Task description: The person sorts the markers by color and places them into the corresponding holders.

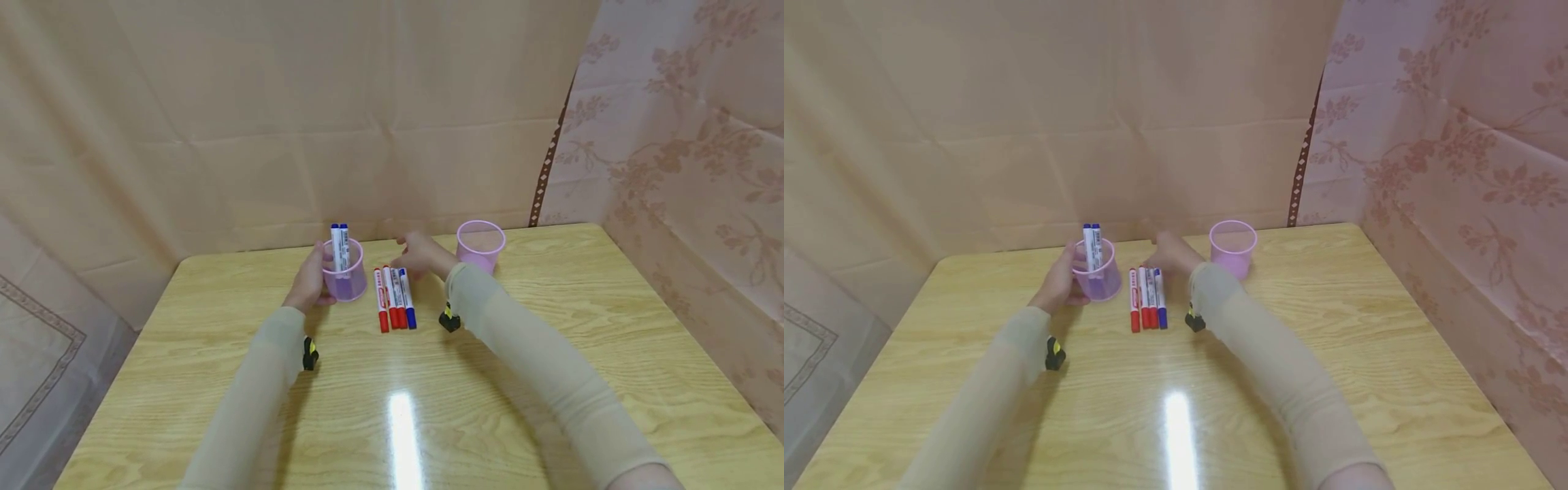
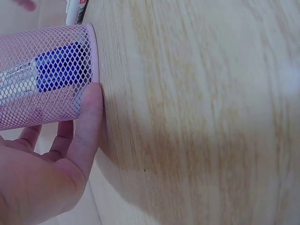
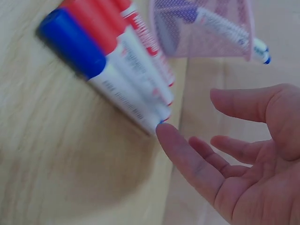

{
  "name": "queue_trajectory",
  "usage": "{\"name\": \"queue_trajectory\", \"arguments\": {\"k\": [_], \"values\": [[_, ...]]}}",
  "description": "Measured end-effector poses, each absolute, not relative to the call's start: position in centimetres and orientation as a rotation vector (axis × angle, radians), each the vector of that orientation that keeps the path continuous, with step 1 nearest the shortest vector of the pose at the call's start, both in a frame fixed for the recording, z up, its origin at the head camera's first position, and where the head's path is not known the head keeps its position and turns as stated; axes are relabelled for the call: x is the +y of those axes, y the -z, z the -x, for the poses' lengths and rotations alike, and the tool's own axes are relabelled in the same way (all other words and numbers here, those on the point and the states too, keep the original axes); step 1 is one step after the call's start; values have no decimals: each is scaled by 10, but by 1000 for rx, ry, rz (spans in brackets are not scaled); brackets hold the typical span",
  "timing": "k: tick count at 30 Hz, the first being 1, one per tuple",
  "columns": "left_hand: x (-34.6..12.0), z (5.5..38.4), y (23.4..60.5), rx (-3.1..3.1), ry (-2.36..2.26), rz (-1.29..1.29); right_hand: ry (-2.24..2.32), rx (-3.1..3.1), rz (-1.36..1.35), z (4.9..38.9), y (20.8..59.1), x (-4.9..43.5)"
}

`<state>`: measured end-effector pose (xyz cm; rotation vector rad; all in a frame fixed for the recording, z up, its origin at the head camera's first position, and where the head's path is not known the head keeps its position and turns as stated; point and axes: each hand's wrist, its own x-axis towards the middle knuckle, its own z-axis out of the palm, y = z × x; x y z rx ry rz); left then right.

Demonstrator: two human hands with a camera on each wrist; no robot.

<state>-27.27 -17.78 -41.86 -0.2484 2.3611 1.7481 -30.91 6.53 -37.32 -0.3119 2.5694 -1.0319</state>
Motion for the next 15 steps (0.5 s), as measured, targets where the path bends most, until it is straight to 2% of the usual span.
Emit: {"name": "queue_trajectory", "arguments": {"k": [9,15], "values": [[-180,273,419,2369,-1743,247,812,2581,272,317,399,75],[-180,274,420,2377,-1739,244,833,2574,164,317,405,74]]}}
